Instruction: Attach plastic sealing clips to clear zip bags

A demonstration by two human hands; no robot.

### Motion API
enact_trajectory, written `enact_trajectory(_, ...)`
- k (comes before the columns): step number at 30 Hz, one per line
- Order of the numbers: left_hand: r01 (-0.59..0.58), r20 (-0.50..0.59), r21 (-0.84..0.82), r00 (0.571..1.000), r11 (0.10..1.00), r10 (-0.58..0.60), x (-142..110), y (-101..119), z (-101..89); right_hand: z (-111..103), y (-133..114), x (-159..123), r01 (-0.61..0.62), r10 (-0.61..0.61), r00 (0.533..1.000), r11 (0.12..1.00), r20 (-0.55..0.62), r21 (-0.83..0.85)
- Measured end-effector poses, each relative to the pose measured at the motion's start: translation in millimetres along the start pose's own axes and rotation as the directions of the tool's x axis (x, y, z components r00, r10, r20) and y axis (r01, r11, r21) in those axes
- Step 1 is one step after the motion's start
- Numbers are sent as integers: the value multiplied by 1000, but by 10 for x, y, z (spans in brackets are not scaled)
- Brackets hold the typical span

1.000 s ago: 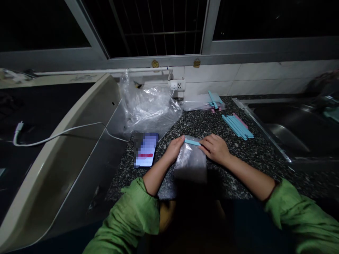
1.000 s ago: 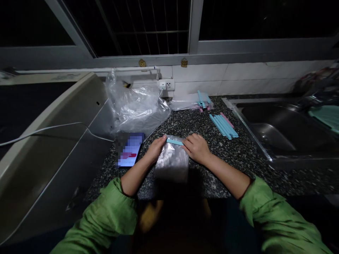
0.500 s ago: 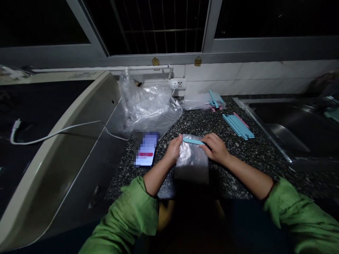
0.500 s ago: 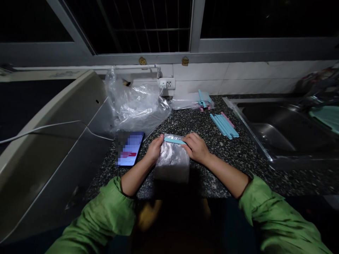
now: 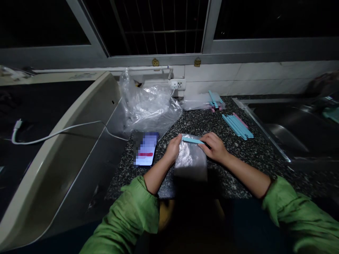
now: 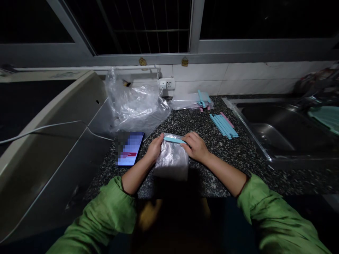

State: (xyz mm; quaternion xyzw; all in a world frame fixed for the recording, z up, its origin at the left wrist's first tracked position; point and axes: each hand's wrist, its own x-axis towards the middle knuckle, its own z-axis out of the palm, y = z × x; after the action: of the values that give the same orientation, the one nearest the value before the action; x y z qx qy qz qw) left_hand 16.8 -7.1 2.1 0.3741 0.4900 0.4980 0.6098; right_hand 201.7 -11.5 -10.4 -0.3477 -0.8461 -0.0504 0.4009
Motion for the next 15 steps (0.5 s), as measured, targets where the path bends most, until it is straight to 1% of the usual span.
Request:
enact_trajectory(4, 9, -6, 0, 1000, 1000, -9, -1, 34, 15, -32, -7, 27, 11, -9, 998, 999, -62, 36)
enact_trajectory(6, 6, -6, -12, 1000, 1000, -7, 12, 26, 10, -58, -7, 41, -4, 7, 997, 999, -76, 41)
enact_trajectory(10, -21, -30, 0, 999, 1000, 21, 45, -1, -15, -121, 2, 60, -52, 54, 993, 998, -100, 22)
enact_trajectory(15, -35, -59, -4, 998, 999, 34, 57, 9, -34, -192, 40, 60, -55, 53, 985, 998, -167, -8)
